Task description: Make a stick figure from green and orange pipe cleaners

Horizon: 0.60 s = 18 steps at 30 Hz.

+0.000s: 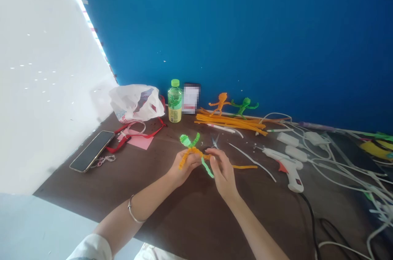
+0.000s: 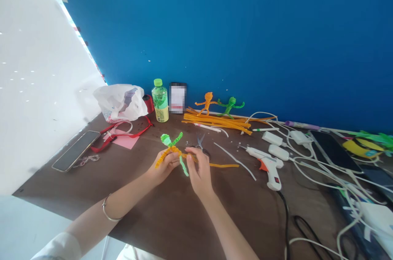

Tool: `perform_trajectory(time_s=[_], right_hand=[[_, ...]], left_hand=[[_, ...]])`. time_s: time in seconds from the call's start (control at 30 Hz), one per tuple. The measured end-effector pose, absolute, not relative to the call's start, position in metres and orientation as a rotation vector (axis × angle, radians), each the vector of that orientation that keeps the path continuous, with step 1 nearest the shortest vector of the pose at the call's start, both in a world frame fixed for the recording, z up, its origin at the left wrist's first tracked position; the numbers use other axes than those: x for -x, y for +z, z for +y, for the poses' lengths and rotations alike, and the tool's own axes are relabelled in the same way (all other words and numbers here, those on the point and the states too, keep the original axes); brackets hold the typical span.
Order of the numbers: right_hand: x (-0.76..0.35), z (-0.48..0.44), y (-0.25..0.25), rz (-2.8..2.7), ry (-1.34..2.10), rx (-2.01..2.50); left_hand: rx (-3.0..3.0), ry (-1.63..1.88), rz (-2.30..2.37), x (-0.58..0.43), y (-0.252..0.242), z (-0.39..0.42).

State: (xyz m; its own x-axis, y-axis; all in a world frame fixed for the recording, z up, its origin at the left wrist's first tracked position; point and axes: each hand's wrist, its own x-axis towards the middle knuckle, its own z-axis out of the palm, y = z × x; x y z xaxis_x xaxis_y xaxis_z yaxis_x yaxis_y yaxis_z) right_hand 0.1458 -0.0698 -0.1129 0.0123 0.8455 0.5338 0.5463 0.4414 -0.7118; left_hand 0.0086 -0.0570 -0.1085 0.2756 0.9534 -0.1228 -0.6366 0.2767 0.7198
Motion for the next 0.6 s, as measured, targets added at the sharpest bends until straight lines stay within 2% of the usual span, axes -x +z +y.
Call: perform_trajectory(time_s=[0.13, 0.27, 0.33, 0.43, 0.6], right_hand=[[-0.155, -0.069, -0.108, -1.742, 0.215, 1.202], [-0.16, -0.069, -0.103, -1.635, 0.473, 1.237], [-0.162, -0.069, -0.101, -1.551, 0.599, 1.294], [-0.163, -0.069, -0.098, -1.466, 0.692, 1.348], [-0.162, -0.071, -0.09, -1.515, 0.863, 1.311]], left_hand=[[-0.565, 1.153, 0.649, -0.007, -0.111, -0.054], [-0.76, 1.059, 0.753, -0.005, -0.112, -0.055], [-1.056, 1.077, 0.888, -0.003, -0.113, -0.058], [-1.715, 1.311, 1.101, 0.003, -0.116, -0.059], [-2.554, 1.574, 1.045, 0.008, -0.114, -0.053]])
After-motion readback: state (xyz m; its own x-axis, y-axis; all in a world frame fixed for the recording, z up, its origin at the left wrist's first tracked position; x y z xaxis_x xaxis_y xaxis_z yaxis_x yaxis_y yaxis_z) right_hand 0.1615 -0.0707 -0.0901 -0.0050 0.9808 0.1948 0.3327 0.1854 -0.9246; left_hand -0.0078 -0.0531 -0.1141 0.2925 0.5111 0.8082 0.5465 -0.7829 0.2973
